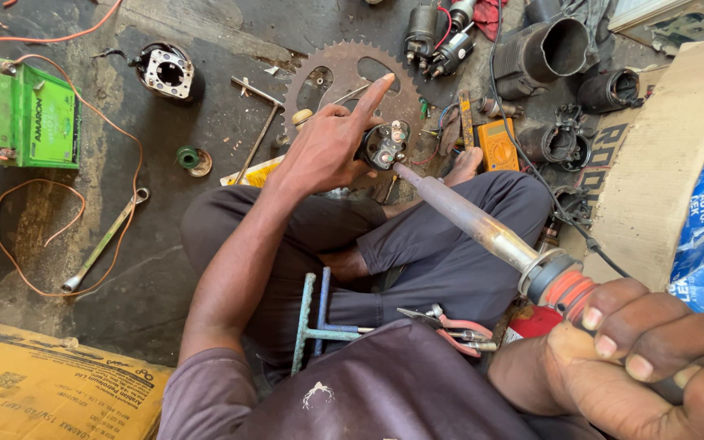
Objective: The person sits on the floor and uses a soldering iron to heat a small cylindrical electrical component. They then use a screwdriver and pliers to adjust and remove small metal terminals from the component's top surface.
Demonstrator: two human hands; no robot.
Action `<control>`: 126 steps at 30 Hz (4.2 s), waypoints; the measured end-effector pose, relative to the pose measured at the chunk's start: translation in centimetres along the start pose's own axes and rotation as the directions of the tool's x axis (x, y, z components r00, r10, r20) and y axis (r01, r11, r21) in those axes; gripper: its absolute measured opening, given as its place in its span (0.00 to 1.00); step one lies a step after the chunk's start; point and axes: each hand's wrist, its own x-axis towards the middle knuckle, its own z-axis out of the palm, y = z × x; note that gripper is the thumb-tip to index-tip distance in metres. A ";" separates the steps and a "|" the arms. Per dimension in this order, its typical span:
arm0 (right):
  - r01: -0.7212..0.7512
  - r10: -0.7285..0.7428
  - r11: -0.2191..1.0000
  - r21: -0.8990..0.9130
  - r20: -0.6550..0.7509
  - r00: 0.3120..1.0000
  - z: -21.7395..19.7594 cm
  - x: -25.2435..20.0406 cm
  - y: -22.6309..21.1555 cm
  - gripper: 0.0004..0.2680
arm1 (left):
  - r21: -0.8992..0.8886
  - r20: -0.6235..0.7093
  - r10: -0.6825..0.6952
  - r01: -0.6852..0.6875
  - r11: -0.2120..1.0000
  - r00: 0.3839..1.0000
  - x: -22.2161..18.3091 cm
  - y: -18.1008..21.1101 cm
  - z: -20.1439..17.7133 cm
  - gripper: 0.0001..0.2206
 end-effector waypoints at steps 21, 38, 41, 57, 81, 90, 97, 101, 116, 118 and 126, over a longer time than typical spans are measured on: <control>-0.053 0.068 0.993 -0.103 0.143 0.987 1.0 2.1 -0.2 0.08 | -0.003 0.002 0.000 0.000 1.000 1.000 0.2 0.5 -0.4 0.60; -0.027 0.043 0.987 -0.158 0.101 0.994 1.9 2.9 -0.2 0.05 | 0.327 -0.393 -0.271 0.409 0.852 0.879 -0.6 -0.6 -0.6 0.13; -0.022 0.037 0.992 -0.125 0.115 0.993 1.9 2.7 0.0 0.06 | 0.303 -0.432 -0.288 0.439 0.846 0.854 -1.3 -1.3 -0.3 0.08; 0.024 -0.021 1.000 -0.016 0.162 0.987 -1.6 1.9 2.4 0.07 | -0.664 -0.339 -0.427 0.108 0.740 0.838 -7.0 2.7 1.9 0.21; -0.054 0.007 0.984 0.168 0.268 0.963 -3.1 5.9 4.3 0.16 | -0.451 -0.081 -0.203 0.146 0.880 0.976 -1.5 1.2 1.1 0.36; -0.084 0.090 0.995 -0.049 0.142 0.986 -0.8 4.4 2.2 0.12 | -0.427 -0.107 -0.196 0.133 0.894 0.975 -1.5 1.6 1.1 0.35; -0.056 0.044 0.990 0.128 0.092 0.995 -2.1 4.0 2.5 0.13 | -0.431 -0.095 -0.210 0.150 0.890 0.973 -1.6 1.7 1.1 0.35; 0.047 -0.052 0.998 0.044 0.138 0.989 -3.7 4.1 3.3 0.20 | -0.431 -0.102 -0.201 0.139 0.891 0.974 -1.5 1.6 1.1 0.35; 0.070 -0.075 0.997 0.030 0.209 0.975 -0.7 4.7 3.3 0.17 | -0.430 -0.086 -0.223 0.166 0.888 0.971 -1.5 1.6 1.2 0.35; 0.120 -0.116 0.993 -0.003 0.257 0.960 -0.2 5.0 3.3 0.14 | -0.435 -0.089 -0.220 0.161 0.886 0.971 -1.4 1.6 1.1 0.35; 0.120 -0.165 0.985 0.122 0.482 0.861 -2.5 6.8 4.7 0.15 | -0.438 -0.100 -0.205 0.142 0.888 0.974 -1.4 1.5 1.2 0.35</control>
